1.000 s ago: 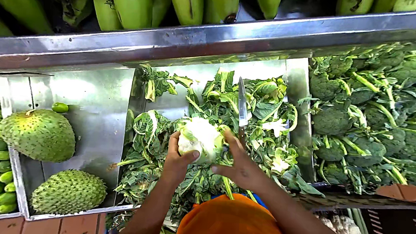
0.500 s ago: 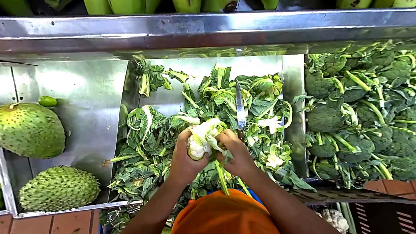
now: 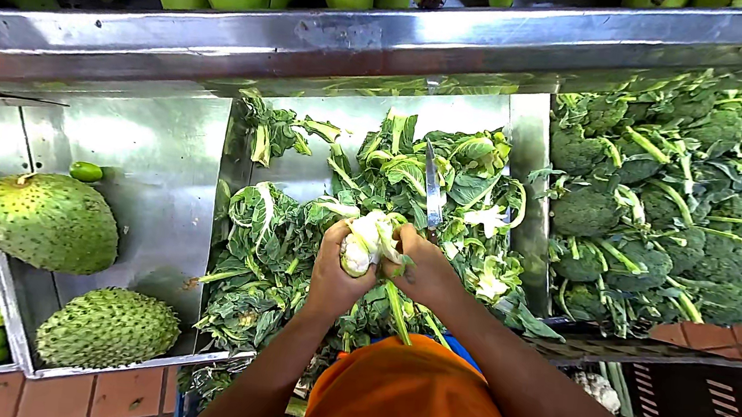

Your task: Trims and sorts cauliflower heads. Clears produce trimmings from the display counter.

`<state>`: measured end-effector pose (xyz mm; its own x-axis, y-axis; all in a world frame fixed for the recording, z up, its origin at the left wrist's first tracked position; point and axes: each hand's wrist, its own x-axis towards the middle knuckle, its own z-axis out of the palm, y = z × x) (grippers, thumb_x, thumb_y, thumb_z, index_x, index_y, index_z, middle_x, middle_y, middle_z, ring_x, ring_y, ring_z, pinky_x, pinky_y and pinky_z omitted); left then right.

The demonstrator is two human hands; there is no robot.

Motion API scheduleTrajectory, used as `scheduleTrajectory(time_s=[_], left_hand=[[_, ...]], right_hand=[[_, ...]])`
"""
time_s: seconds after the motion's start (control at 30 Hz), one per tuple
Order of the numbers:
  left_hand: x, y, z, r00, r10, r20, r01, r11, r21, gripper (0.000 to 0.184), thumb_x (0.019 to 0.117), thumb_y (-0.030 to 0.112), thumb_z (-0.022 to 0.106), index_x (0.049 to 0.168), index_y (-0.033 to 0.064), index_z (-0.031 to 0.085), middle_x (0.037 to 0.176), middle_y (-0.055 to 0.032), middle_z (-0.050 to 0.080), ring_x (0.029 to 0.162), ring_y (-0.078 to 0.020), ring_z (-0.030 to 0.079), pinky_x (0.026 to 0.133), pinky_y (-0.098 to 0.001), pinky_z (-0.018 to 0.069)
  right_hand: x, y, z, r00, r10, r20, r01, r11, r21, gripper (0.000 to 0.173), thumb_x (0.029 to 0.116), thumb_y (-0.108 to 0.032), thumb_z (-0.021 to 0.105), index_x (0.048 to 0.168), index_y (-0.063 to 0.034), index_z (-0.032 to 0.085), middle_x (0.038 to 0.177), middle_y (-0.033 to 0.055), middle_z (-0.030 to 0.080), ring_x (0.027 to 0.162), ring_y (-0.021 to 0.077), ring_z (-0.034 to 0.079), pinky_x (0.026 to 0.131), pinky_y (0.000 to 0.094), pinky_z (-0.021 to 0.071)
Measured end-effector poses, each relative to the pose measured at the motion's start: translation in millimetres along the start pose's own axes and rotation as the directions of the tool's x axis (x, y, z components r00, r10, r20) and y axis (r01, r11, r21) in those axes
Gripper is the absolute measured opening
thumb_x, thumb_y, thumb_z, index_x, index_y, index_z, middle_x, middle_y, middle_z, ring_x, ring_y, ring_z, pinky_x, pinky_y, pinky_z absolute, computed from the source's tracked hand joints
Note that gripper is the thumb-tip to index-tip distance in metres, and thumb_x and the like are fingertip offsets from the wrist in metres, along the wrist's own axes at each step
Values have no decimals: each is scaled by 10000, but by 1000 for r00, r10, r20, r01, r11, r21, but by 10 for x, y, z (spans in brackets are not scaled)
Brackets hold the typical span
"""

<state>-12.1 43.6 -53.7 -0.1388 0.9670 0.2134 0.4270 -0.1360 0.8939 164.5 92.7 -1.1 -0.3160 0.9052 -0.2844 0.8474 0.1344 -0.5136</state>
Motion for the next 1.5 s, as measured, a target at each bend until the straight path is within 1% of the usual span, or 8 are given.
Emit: scheduleTrajectory(time_s=[0.43,0.8,1.0,1.07,1.13,1.23,1.4,1.5], left_hand=[[-190,-210,229,986,164,-9,-163,983,87,887,644,166,895,1414,114,457,1468,-139,499,1336,-242,536,1069,-418,522],[-11,-42,173,870,-383,311,379,922,76,840,768,265,871,1469,92,442,1440,-134,525,1256,-235,582,1046,-465,521],[167,-480,8,774,-559,297,631,644,-432,798,787,106,766,1480,83,371,1259,-176,625,1074,-276,671,895,-473,594],[199,-538,-125,687,-642,342,682,406,-608,653,901,102,648,1489,131,366,1259,-183,625,1061,-305,667,873,-487,586],[209,-515,-239,564,-713,417,726,188,-661,446,981,223,551,1414,153,466,1194,-176,660,1006,-321,684,816,-501,587],[202,-436,-369,472,-707,527,770,39,-637,378,987,322,487,1276,94,574,1169,-190,672,1013,-342,686,835,-529,582],[207,-37,-500,389,-708,590,879,94,-467,497,1038,482,463,1353,110,556,1226,-180,662,1050,-348,681,845,-541,585],[192,445,-692,473,-551,687,881,273,-387,786,1012,717,249,1527,143,401,1386,-148,595,1176,-356,644,915,-581,572]], right_hand=[[97,195,-116,962,-221,160,215,975,55,88,902,-192,684,895,-105,686,776,53,677,745,198,682,663,451,560],[-165,152,-31,835,-204,511,29,944,330,181,895,-218,717,1042,-119,758,980,42,720,933,161,675,851,451,561],[-167,444,-732,977,112,183,-214,575,790,134,930,-166,600,1048,-143,660,654,-24,632,447,42,484,404,222,420],[50,499,-889,944,312,104,-245,455,856,190,1007,-271,549,920,-139,654,599,-26,587,447,59,483,440,245,447],[261,525,-870,850,525,44,-335,476,813,376,1000,-405,650,1163,-66,634,859,85,685,617,174,644,600,361,585],[231,468,-670,915,399,57,-337,682,649,906,970,-420,695,1623,-106,151,1360,203,600,967,345,716,803,533,616],[67,88,-401,937,-192,291,95,944,315,1207,705,-404,939,1649,-303,193,1680,36,271,1466,261,409,1115,569,450],[157,185,-360,877,-354,325,129,825,551,1041,710,-326,918,1584,-195,368,1541,53,488,1304,216,566,1042,460,522]])
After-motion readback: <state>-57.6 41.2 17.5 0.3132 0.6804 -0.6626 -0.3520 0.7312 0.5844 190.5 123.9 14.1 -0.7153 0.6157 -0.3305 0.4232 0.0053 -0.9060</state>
